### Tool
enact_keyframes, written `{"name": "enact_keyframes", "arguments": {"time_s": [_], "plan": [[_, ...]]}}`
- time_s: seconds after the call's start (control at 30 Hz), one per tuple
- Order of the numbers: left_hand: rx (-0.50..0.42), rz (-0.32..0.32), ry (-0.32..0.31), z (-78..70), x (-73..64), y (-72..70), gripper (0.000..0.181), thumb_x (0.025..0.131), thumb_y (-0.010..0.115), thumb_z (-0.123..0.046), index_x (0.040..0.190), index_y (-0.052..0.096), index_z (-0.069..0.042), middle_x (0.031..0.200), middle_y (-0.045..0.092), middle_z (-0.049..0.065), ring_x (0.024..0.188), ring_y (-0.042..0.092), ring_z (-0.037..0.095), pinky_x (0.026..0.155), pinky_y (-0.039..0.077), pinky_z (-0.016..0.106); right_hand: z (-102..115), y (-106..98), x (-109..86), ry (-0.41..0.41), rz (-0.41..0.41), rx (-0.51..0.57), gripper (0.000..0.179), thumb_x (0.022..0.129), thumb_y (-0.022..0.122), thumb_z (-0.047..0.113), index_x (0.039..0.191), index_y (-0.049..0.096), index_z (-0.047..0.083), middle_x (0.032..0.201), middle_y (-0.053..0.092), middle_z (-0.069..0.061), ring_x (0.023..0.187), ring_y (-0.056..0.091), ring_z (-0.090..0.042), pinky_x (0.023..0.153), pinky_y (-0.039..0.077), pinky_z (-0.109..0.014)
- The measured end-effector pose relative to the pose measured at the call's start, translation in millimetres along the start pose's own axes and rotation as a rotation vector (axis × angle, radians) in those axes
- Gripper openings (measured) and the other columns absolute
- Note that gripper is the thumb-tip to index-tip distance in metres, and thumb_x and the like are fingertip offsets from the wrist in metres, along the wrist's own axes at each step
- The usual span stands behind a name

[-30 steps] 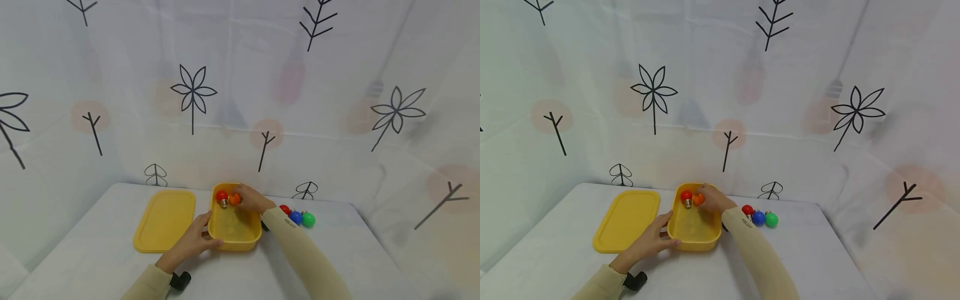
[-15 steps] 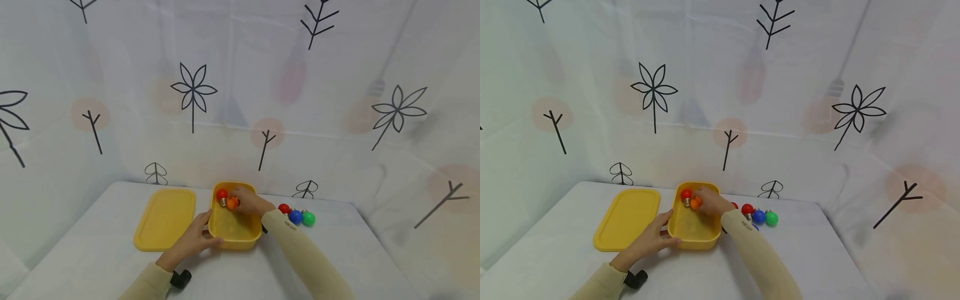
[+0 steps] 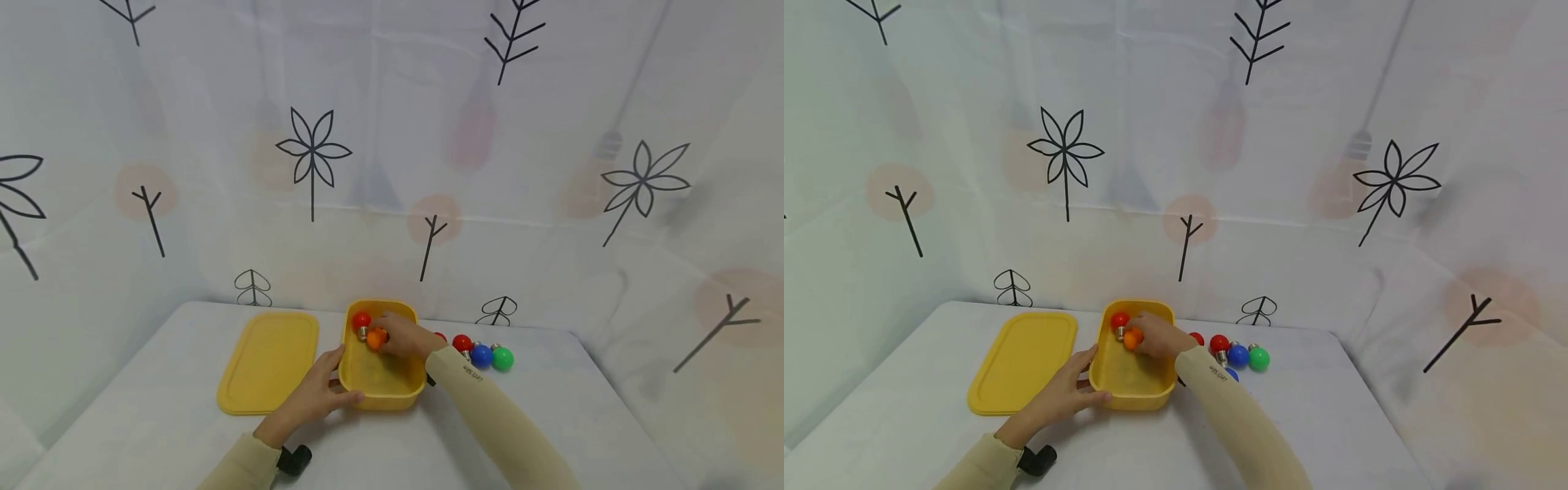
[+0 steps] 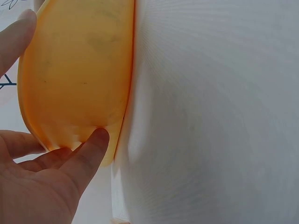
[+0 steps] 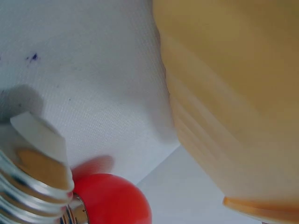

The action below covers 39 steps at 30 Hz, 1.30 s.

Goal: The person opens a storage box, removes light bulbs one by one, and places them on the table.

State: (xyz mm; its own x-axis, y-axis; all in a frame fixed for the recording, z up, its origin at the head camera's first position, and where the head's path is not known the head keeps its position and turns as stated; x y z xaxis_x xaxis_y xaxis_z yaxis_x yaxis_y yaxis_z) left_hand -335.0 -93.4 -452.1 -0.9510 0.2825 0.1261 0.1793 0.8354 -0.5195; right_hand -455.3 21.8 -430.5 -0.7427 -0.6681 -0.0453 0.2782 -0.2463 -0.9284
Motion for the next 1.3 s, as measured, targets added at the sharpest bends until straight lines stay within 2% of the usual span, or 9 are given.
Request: {"name": "enact_keyframes", "arguments": {"time_s": [0.17, 0.37, 0.63, 0.8, 0.93, 1.07, 1.3], "plan": [[-0.009, 0.004, 0.002, -1.0, 1.1, 1.5, 0.104, 0.077, 0.077, -0.044, 0.153, 0.017, -0.006, 0.150, 0.026, 0.017, 0.129, 0.043, 0.030, 0.099, 0.046, 0.034, -1.4, -2.7, -3.1, 0.024, -0.005, 0.011, 0.045, 0.086, 0.072, 0.023, 0.130, 0.059, 0.026, 0.121, 0.053, 0.005, 0.102, 0.050, -0.013, 0.099, 0.047, -0.034], [-0.014, 0.016, 0.005, -3.0, 1.8, 2.4, 0.105, 0.077, 0.078, -0.043, 0.153, 0.016, -0.005, 0.151, 0.025, 0.017, 0.129, 0.043, 0.029, 0.098, 0.046, 0.032, -3.5, -8.8, -9.0, 0.047, -0.019, 0.062, 0.043, 0.086, 0.073, 0.024, 0.127, 0.061, 0.025, 0.134, 0.051, 0.002, 0.114, 0.048, -0.017, 0.104, 0.043, -0.040], [-0.002, 0.006, -0.001, -2.6, 1.4, 2.7, 0.103, 0.078, 0.078, -0.043, 0.152, 0.017, -0.004, 0.150, 0.027, 0.018, 0.130, 0.042, 0.031, 0.099, 0.046, 0.035, -1.0, -18.5, -15.0, -0.012, -0.070, 0.031, 0.043, 0.086, 0.073, 0.018, 0.127, 0.061, 0.017, 0.120, 0.055, 0.001, 0.104, 0.049, -0.017, 0.099, 0.046, -0.037], [0.002, -0.005, -0.009, -1.9, 0.9, 2.6, 0.104, 0.077, 0.078, -0.044, 0.152, 0.019, -0.004, 0.150, 0.027, 0.018, 0.129, 0.043, 0.032, 0.098, 0.046, 0.036, 8.9, -30.6, -27.3, -0.056, -0.111, 0.023, 0.044, 0.087, 0.071, 0.015, 0.129, 0.059, 0.011, 0.131, 0.053, -0.005, 0.111, 0.049, -0.021, 0.100, 0.046, -0.039], [0.005, -0.005, -0.009, -1.7, -0.2, 3.0, 0.105, 0.077, 0.077, -0.046, 0.152, 0.018, -0.003, 0.150, 0.026, 0.019, 0.128, 0.043, 0.032, 0.098, 0.047, 0.036, 17.8, -40.6, -39.0, -0.102, -0.149, 0.011, 0.044, 0.087, 0.070, 0.014, 0.129, 0.058, 0.010, 0.126, 0.053, -0.006, 0.104, 0.053, -0.019, 0.092, 0.052, -0.033], [-0.001, -0.003, -0.007, -2.7, -1.5, 2.8, 0.105, 0.076, 0.077, -0.046, 0.152, 0.018, -0.003, 0.149, 0.027, 0.020, 0.127, 0.043, 0.032, 0.098, 0.047, 0.037, 21.0, -48.5, -49.3, -0.101, -0.173, 0.026, 0.043, 0.088, 0.070, 0.014, 0.129, 0.057, 0.012, 0.115, 0.053, -0.002, 0.094, 0.054, -0.014, 0.084, 0.053, -0.024], [-0.010, -0.011, -0.014, -3.0, -2.5, 0.8, 0.104, 0.076, 0.078, -0.044, 0.152, 0.019, -0.003, 0.148, 0.029, 0.020, 0.127, 0.044, 0.031, 0.098, 0.047, 0.036, 23.3, -56.3, -65.6, -0.094, -0.211, 0.054, 0.045, 0.088, 0.070, 0.016, 0.131, 0.056, 0.014, 0.112, 0.052, 0.002, 0.092, 0.055, -0.011, 0.082, 0.052, -0.019]]}}
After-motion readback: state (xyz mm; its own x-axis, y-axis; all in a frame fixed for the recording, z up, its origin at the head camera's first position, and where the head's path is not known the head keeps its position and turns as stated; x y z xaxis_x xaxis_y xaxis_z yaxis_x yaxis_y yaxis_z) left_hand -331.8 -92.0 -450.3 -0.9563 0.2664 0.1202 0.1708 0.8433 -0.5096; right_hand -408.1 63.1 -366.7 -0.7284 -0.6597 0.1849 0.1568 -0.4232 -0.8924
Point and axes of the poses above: each hand's wrist, its own x-axis towards the middle knuckle, its own y-axis out of the palm, z = x × y, the point moved 10 cm from there along x, towards the middle knuckle
